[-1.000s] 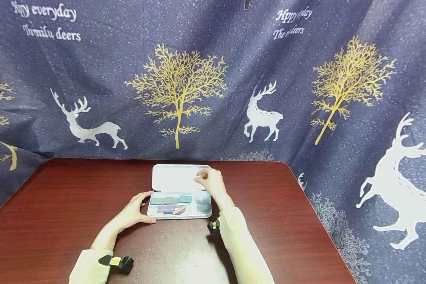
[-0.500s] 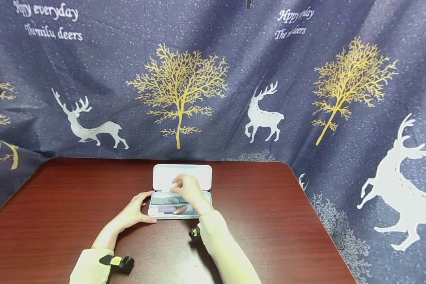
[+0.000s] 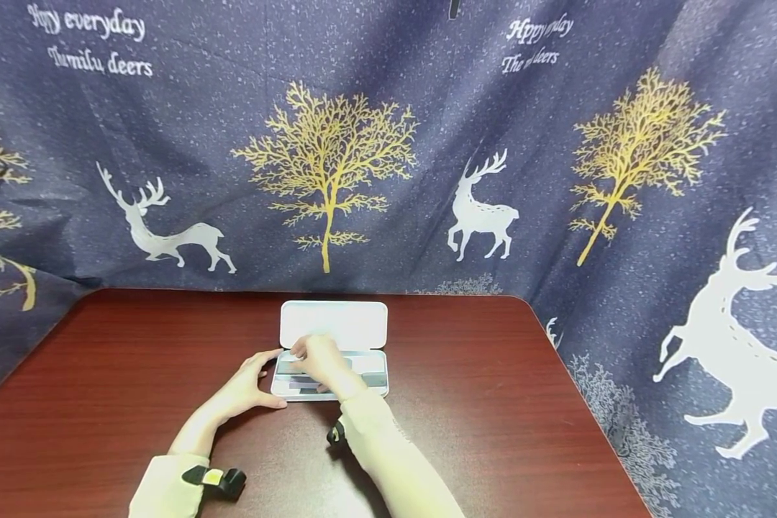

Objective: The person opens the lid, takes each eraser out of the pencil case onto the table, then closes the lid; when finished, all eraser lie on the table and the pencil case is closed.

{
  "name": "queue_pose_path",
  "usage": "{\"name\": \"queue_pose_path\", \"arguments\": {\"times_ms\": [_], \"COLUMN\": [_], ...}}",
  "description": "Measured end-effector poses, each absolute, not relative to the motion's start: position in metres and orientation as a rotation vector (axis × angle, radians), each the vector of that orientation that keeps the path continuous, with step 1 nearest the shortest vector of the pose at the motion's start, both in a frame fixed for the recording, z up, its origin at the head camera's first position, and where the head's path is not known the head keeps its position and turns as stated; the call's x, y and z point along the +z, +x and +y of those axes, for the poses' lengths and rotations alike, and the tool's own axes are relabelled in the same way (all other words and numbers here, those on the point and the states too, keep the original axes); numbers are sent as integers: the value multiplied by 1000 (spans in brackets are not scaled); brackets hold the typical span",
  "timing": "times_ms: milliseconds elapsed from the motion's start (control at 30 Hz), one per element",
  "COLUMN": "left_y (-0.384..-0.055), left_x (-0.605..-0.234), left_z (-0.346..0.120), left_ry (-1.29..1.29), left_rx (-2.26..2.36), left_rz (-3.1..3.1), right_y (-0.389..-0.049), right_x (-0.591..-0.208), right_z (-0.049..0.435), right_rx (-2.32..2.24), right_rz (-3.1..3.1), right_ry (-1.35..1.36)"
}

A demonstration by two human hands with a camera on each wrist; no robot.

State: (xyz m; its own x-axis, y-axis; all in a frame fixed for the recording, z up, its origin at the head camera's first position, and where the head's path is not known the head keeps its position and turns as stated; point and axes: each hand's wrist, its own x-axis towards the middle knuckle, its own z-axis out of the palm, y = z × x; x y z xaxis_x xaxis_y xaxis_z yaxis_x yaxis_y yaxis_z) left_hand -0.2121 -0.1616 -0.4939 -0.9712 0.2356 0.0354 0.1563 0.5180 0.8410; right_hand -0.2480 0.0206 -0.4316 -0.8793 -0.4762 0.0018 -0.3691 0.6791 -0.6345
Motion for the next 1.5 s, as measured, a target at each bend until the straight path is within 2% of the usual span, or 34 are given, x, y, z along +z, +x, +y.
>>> {"name": "queue_pose_path", "arguments": {"times_ms": [700, 1500], "left_y": [-212, -212], "left_x": [-491, -491], "left_z": [-161, -161], "left_ry": [349, 355], "left_rx": [1446, 1455], "left_rz": [2663, 2662], "right_y": [-248, -249], "right_x": [-444, -446], "right_z": [7, 6], "right_rx": [-569, -638], "right_rz": [2864, 2885], "right_ry": [-792, -867]}}
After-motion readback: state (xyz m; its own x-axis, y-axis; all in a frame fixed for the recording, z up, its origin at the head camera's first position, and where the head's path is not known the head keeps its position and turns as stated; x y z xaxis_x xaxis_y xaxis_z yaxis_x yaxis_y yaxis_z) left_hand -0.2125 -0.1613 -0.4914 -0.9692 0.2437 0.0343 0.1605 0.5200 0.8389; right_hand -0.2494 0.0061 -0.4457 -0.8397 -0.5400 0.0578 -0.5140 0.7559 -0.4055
